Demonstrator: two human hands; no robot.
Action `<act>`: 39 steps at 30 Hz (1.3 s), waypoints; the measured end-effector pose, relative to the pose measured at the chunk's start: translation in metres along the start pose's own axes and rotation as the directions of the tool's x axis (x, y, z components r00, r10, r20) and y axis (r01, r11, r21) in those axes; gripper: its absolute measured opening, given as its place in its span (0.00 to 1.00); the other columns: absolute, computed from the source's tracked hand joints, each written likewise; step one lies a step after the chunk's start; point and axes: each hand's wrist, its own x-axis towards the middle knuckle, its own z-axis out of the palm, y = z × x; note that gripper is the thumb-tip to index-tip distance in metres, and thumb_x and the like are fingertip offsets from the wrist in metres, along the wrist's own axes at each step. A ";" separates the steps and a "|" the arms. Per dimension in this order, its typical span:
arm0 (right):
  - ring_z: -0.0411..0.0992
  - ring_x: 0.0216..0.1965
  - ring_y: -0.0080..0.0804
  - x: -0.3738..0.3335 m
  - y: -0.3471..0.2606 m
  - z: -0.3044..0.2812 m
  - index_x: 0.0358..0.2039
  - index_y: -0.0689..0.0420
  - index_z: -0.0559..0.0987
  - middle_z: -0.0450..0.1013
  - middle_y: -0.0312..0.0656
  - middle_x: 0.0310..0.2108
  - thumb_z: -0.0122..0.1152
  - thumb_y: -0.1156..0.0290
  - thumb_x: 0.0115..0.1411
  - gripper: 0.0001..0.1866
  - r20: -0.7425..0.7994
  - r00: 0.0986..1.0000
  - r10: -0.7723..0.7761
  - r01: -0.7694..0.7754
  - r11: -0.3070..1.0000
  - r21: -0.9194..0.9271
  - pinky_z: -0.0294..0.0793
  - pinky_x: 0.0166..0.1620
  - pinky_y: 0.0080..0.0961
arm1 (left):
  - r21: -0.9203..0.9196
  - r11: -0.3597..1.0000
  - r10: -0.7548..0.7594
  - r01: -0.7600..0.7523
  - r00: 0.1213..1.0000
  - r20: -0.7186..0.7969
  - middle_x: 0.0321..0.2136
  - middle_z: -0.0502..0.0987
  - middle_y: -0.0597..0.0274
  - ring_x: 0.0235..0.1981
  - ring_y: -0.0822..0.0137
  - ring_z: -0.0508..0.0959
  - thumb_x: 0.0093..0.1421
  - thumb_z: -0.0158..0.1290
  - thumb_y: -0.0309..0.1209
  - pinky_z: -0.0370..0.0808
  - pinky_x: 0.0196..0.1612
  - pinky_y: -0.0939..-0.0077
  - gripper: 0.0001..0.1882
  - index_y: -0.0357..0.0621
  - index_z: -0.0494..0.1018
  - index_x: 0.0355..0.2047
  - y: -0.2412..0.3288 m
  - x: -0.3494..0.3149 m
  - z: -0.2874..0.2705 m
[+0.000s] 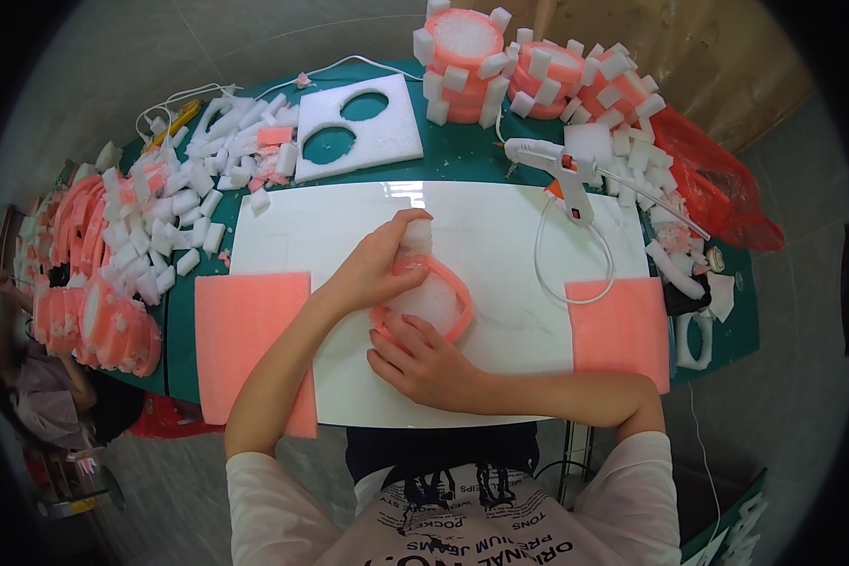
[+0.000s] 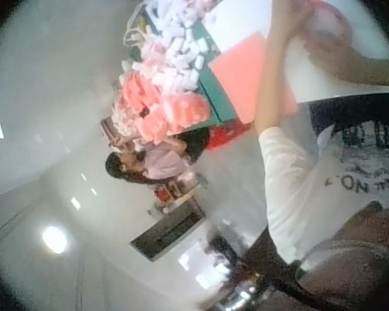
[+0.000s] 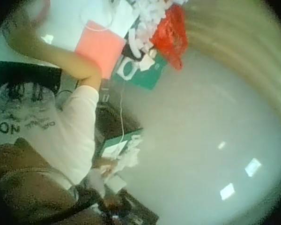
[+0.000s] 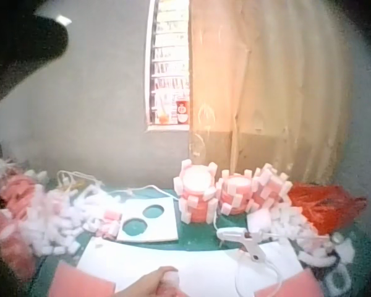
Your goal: The recorder uses a hot glue gun to assemble various pink and white foam shapes into a larger structure.
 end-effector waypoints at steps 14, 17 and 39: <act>0.65 0.53 0.46 0.000 0.000 -0.001 0.37 0.57 0.74 0.70 0.45 0.45 0.53 0.69 0.51 0.12 0.010 1.000 -0.002 0.002 1.000 0.000 0.64 0.53 0.40 | -0.013 1.000 -0.015 0.015 1.000 0.006 0.35 0.75 0.52 0.36 0.60 0.77 0.51 0.53 0.27 0.72 0.44 0.72 0.30 0.44 0.58 0.55 0.002 0.000 0.000; 0.65 0.53 0.46 0.000 0.000 -0.001 0.37 0.57 0.74 0.70 0.45 0.45 0.53 0.69 0.51 0.12 0.010 1.000 -0.002 0.002 1.000 -0.002 0.64 0.53 0.39 | -0.009 0.999 -0.036 0.036 0.999 0.016 0.36 0.75 0.52 0.36 0.60 0.77 0.51 0.53 0.27 0.72 0.44 0.72 0.30 0.44 0.58 0.55 0.002 0.000 0.000; 0.66 0.52 0.46 0.000 0.000 -0.001 0.36 0.57 0.74 0.70 0.45 0.44 0.54 0.69 0.51 0.12 0.004 1.000 -0.002 0.002 1.000 -0.002 0.64 0.52 0.39 | -0.012 1.000 -0.012 0.012 1.000 0.005 0.35 0.76 0.51 0.34 0.59 0.77 0.51 0.53 0.27 0.72 0.42 0.72 0.31 0.45 0.57 0.56 0.001 0.000 0.000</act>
